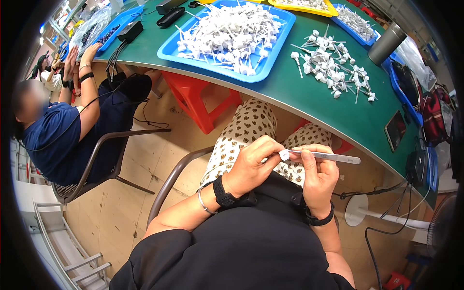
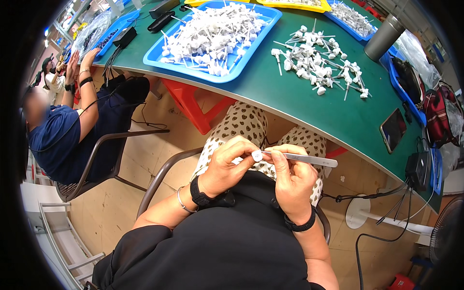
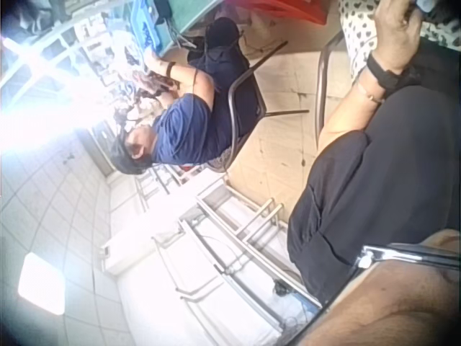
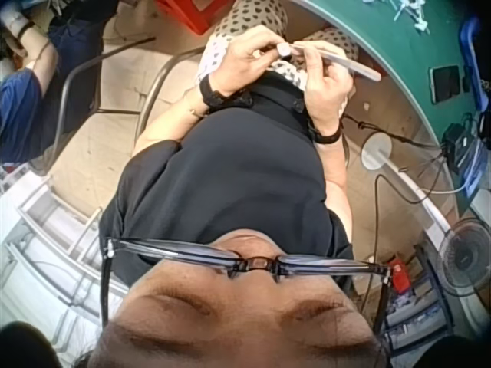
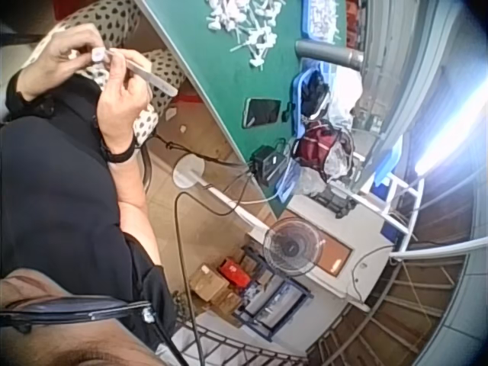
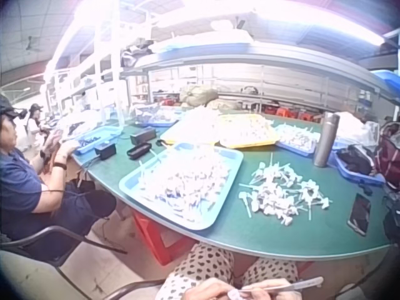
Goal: The person sits at a green workbench and uses tweezers to manipulate small white plastic components. They repeatedly pick up individual pieces, adjust them with the tool, and place them onto a pile on the table.
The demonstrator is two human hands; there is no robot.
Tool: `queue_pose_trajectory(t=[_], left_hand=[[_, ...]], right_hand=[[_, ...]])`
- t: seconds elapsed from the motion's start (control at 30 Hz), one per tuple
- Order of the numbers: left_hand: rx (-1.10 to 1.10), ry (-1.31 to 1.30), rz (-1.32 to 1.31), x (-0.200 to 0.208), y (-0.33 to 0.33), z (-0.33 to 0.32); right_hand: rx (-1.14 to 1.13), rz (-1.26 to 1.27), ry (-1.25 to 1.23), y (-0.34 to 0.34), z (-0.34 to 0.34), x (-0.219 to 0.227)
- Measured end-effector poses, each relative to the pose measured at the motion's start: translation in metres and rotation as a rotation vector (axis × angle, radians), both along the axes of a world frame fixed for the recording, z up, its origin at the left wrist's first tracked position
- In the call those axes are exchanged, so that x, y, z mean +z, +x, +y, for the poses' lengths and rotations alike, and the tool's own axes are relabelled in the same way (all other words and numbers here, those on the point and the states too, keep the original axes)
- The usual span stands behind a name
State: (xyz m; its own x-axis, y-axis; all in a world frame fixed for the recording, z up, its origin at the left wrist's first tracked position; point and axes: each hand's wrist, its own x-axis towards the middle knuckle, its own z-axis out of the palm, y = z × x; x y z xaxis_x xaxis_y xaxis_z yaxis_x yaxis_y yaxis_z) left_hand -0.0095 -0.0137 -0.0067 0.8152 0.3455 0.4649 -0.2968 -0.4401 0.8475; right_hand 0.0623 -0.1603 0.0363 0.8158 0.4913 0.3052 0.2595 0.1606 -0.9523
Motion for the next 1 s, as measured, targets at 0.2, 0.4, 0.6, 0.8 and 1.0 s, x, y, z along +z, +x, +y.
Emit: queue_pose_trajectory(t=[0.2,0.4,0.6,0.8,1.0], left_hand=[[-0.03,-0.026,0.02,-0.001,0.0,-0.001],[-0.044,-0.046,0.039,-0.001,0.0,-0.001],[-0.053,-0.077,0.038,-0.003,0.0,-0.002],[-0.102,-0.135,0.048,-0.003,0.0,-0.001],[-0.124,-0.32,0.072,-0.002,0.001,0.0]], right_hand=[[0.006,-0.065,-0.047,0.002,-0.002,0.0],[0.011,-0.142,-0.07,0.004,-0.003,0.0],[-0.005,-0.357,-0.185,0.006,-0.004,0.0],[0.058,-0.516,-0.287,0.01,-0.006,0.012],[0.003,-0.145,-0.015,0.001,-0.002,0.002]])
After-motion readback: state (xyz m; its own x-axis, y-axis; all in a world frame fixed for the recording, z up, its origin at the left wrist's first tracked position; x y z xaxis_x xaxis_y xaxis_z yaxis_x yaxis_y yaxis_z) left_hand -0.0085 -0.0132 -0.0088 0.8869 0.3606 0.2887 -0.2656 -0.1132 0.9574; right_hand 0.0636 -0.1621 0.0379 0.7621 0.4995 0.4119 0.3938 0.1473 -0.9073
